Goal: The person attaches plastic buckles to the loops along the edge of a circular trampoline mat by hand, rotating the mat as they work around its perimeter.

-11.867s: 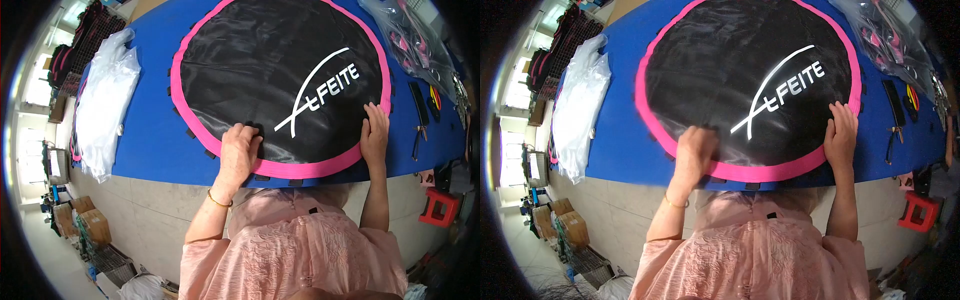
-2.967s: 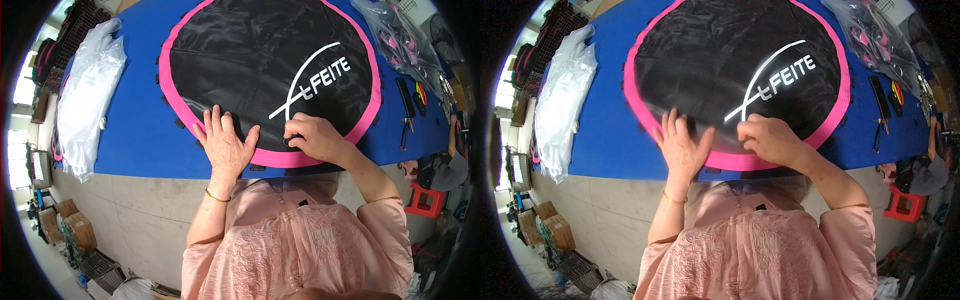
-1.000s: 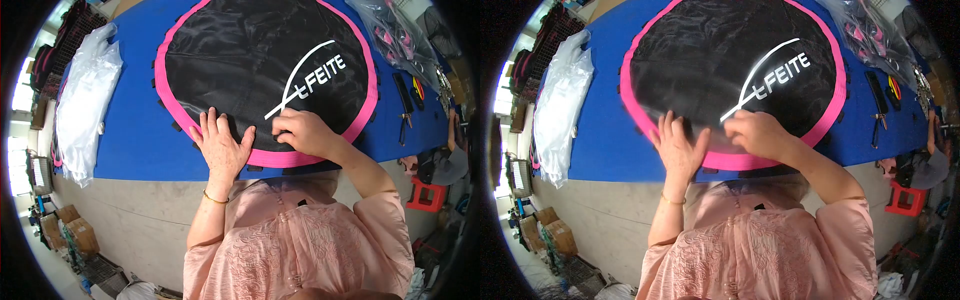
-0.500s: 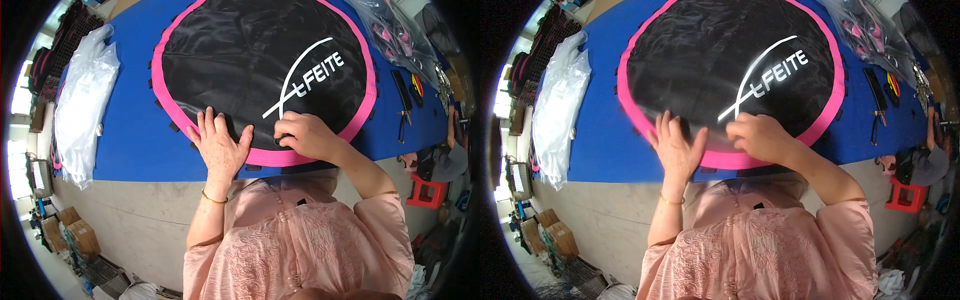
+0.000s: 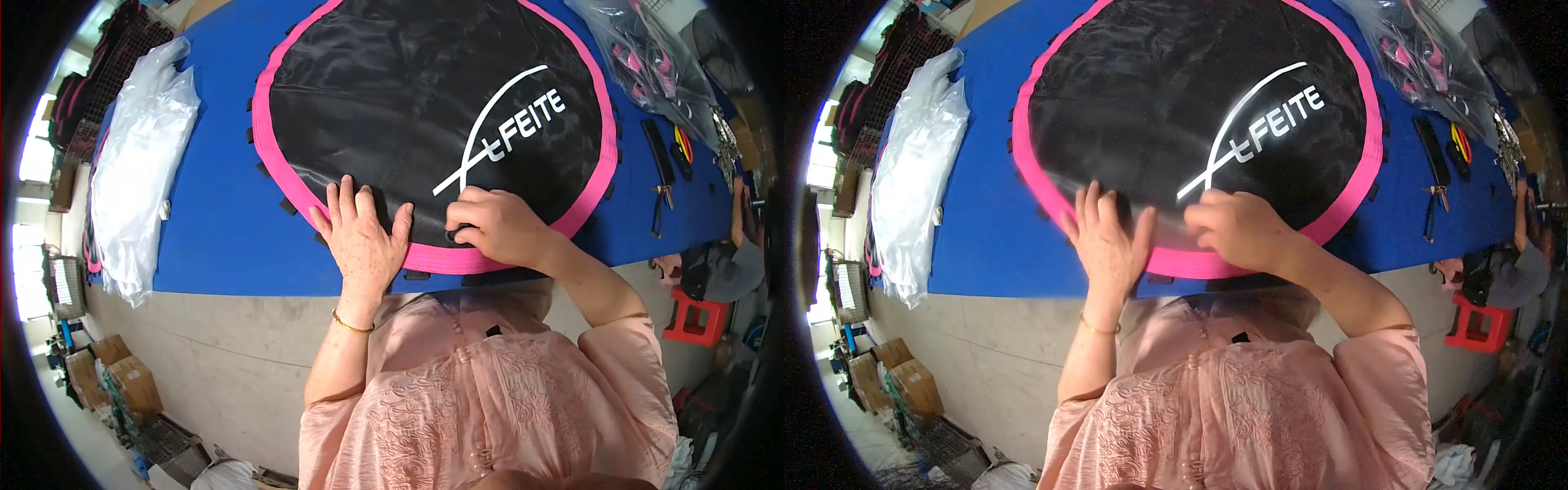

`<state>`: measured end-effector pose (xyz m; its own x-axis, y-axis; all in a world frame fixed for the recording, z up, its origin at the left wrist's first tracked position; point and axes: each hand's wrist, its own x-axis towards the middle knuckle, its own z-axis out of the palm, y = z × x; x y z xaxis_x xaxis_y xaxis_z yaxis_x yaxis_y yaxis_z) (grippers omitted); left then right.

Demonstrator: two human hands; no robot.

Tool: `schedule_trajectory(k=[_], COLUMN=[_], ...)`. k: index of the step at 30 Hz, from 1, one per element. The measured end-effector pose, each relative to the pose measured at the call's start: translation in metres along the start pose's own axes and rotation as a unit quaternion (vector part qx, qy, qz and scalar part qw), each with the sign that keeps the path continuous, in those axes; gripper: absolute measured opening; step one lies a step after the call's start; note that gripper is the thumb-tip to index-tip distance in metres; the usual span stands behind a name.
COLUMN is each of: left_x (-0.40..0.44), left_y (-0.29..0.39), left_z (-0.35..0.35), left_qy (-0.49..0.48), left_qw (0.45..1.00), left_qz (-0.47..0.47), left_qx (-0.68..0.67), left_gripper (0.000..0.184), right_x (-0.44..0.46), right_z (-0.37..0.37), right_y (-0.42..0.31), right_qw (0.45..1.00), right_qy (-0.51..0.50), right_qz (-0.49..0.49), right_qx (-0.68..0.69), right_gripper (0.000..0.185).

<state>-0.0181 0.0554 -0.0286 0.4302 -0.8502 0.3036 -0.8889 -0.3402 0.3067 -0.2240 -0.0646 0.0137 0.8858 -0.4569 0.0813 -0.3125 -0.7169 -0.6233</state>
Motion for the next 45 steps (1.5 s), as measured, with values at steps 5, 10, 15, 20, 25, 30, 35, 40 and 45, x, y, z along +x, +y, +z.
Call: schedule_trajectory(k=[5, 10, 15, 20, 25, 30, 35, 40, 45], left_x=[0.0, -0.001, 0.0, 0.0, 0.0, 0.0, 0.0, 0.0, -0.001], left_y=[0.0, 0.0, 0.0, -0.001, 0.0, 0.0, 0.0, 0.002, 0.0], left_z=[0.0, 0.0, 0.0, 0.0, 0.0, 0.0, 0.0, -0.001, 0.0], left_qy=[0.002, 0.0, 0.006, 0.004, 0.002, 0.009, 0.008, 0.001, 0.002], left_qw=[1.0, 1.0, 1.0, 1.0, 1.0, 1.0, 1.0, 1.0, 1.0], left_qz=[-0.001, -0.002, -0.003, -0.005, -0.002, -0.004, -0.006, -0.004, -0.008], left_qx=[-0.003, -0.006, -0.014, -0.012, -0.01, -0.016, -0.015, -0.002, -0.007], left_gripper=[0.069, 0.069, 0.069, 0.068, 0.068, 0.068, 0.069, 0.068, 0.069], right_x=[0.001, 0.034, 0.027, 0.017, 0.04, 0.033, 0.012, 0.032, 0.022], right_z=[-0.005, 0.006, 0.0, 0.001, 0.006, 0.003, -0.001, 0.006, 0.003], right_y=[0.006, 0.009, 0.007, 0.011, 0.006, 0.009, 0.008, 0.007, 0.009], right_qw=[0.999, 0.998, 1.0, 1.0, 0.999, 1.0, 1.0, 0.999, 0.999], right_qy=[-0.007, 0.031, 0.007, 0.022, 0.022, 0.007, -0.002, 0.029, 0.028], right_qz=[0.031, -0.018, -0.006, -0.009, -0.012, -0.01, 0.012, -0.011, -0.018], right_qx=[0.013, 0.047, 0.023, 0.013, 0.035, 0.028, -0.008, 0.031, 0.019], right_gripper=[0.011, 0.013, 0.012, 0.012, 0.012, 0.011, 0.011, 0.012, 0.013])
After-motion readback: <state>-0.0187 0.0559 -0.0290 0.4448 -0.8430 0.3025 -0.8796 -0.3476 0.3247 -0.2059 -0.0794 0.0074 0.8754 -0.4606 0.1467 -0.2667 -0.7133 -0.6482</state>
